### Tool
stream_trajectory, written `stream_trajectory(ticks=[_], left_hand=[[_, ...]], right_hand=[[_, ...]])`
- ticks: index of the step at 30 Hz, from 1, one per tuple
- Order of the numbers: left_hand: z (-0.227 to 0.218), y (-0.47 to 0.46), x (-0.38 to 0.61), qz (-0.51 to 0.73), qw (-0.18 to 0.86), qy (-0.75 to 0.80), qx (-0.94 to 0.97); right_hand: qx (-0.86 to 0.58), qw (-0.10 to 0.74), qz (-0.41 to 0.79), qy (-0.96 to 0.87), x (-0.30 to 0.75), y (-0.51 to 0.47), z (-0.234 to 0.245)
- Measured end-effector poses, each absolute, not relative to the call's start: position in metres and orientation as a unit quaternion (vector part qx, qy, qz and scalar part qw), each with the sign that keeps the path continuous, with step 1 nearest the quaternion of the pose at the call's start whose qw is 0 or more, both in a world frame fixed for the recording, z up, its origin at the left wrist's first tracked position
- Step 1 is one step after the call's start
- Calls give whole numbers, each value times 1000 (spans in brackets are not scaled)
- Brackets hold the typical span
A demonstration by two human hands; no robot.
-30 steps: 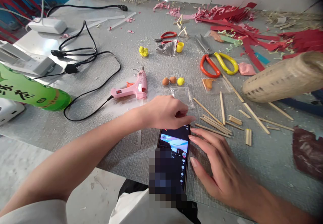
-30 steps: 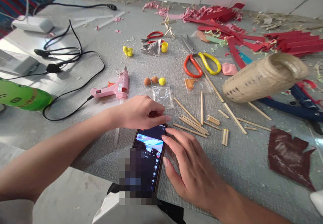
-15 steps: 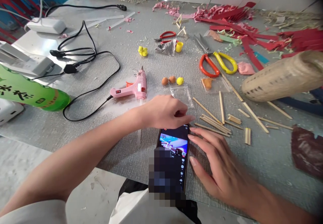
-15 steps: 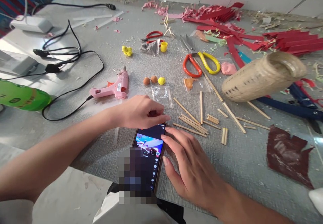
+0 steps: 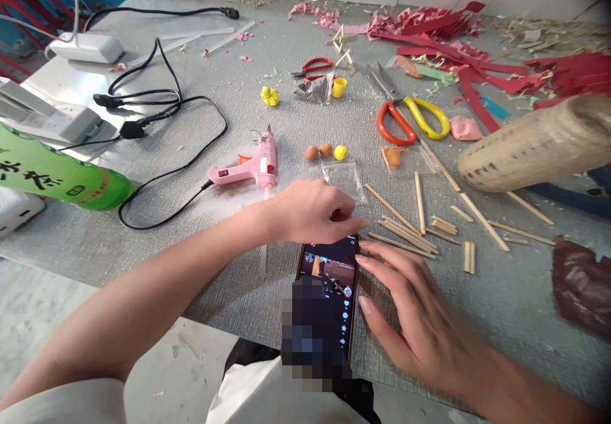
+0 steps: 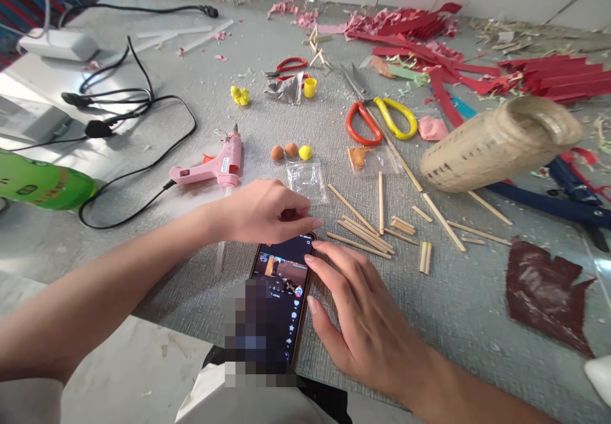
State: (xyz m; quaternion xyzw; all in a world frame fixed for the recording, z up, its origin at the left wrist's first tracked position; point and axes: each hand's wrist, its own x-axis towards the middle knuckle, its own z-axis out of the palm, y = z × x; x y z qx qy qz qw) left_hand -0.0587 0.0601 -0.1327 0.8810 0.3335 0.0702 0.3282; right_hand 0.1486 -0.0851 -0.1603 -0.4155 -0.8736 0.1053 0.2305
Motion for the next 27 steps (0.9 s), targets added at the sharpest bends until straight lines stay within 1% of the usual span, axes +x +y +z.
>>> stream_trajectory(ticks=[27], left_hand=[[-132,60,-59,64,330,335,880]], right_hand=[[-418,225,106,-874,149,-85,-160]])
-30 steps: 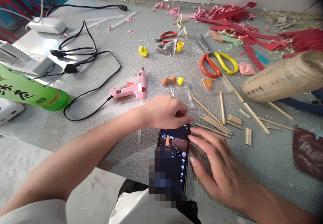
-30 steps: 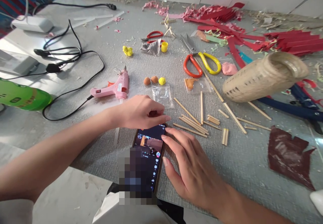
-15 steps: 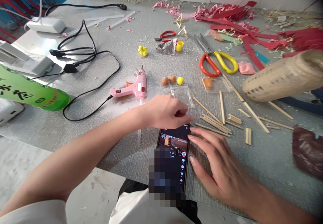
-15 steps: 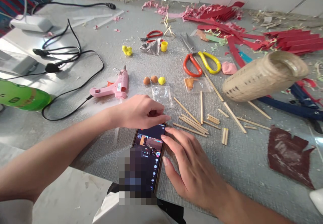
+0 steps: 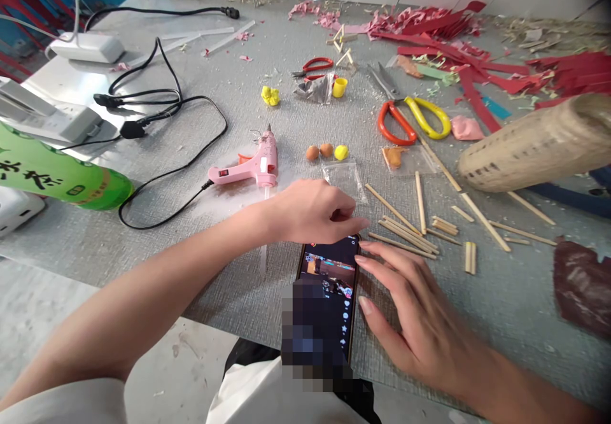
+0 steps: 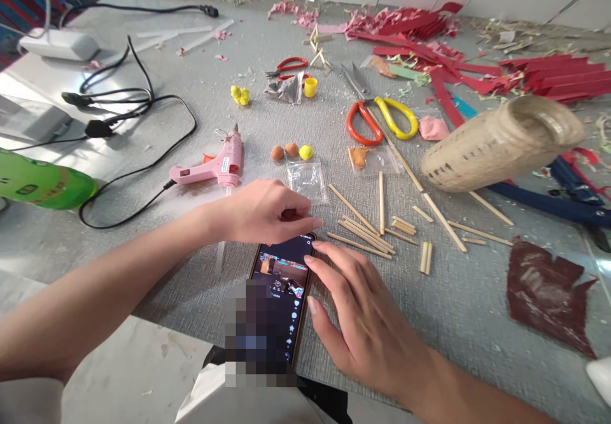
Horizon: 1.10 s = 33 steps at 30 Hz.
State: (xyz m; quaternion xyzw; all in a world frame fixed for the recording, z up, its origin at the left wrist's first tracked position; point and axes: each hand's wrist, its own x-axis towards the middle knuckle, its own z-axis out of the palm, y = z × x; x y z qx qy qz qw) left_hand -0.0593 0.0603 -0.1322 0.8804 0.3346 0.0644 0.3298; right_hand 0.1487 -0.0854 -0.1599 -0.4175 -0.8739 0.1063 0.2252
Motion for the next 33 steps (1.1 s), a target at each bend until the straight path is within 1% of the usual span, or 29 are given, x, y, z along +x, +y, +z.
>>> stream_trajectory(ticks=[33], left_hand=[[-133,60,-59,64,321,333,884]], right_hand=[[-414,230,108,-874,148,-84,-161]])
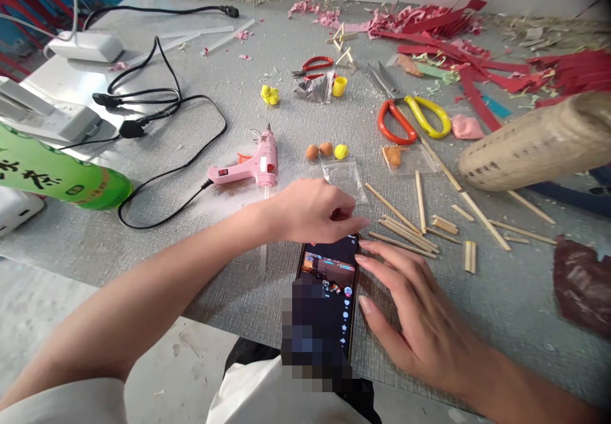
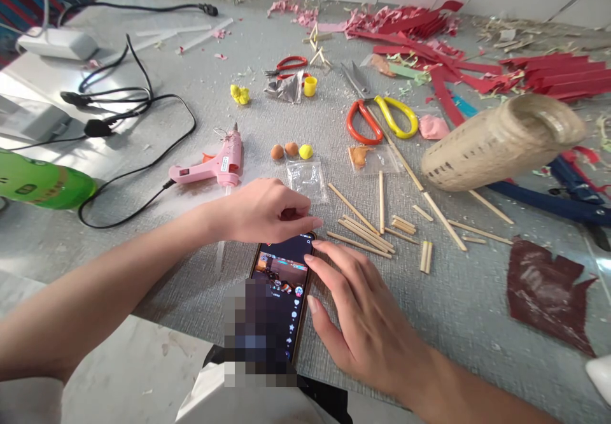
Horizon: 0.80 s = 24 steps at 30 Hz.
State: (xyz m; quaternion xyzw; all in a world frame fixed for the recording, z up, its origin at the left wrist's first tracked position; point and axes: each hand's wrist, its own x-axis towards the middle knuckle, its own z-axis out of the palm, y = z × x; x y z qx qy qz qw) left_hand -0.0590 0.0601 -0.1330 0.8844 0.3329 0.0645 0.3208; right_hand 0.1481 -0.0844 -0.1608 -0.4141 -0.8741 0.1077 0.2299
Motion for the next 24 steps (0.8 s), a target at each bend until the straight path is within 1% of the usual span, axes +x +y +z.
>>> stream_trajectory(ticks=[24], left_hand=[[-134,60,-59,72,326,333,882]], right_hand=[[-414,227,105,-875,148,-83,-161]])
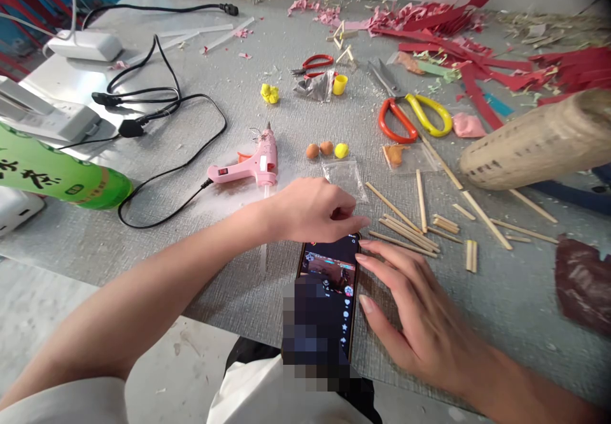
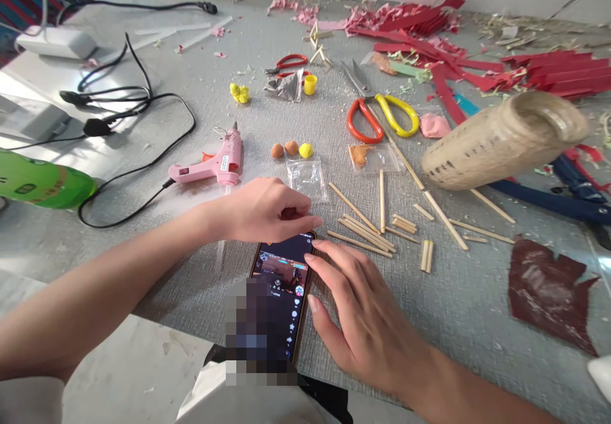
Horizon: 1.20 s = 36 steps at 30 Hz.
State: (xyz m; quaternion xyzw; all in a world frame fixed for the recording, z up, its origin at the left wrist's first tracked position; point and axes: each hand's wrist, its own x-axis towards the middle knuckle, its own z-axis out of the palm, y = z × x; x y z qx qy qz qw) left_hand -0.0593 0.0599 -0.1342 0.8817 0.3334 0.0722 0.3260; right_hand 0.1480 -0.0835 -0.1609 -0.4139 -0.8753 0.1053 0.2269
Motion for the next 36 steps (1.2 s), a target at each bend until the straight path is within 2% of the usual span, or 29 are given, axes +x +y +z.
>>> stream_trajectory(ticks=[36], left_hand=[[-133,60,-59,69,325,337,881]], right_hand=[[-416,221,96,-877,147,-83,-159]])
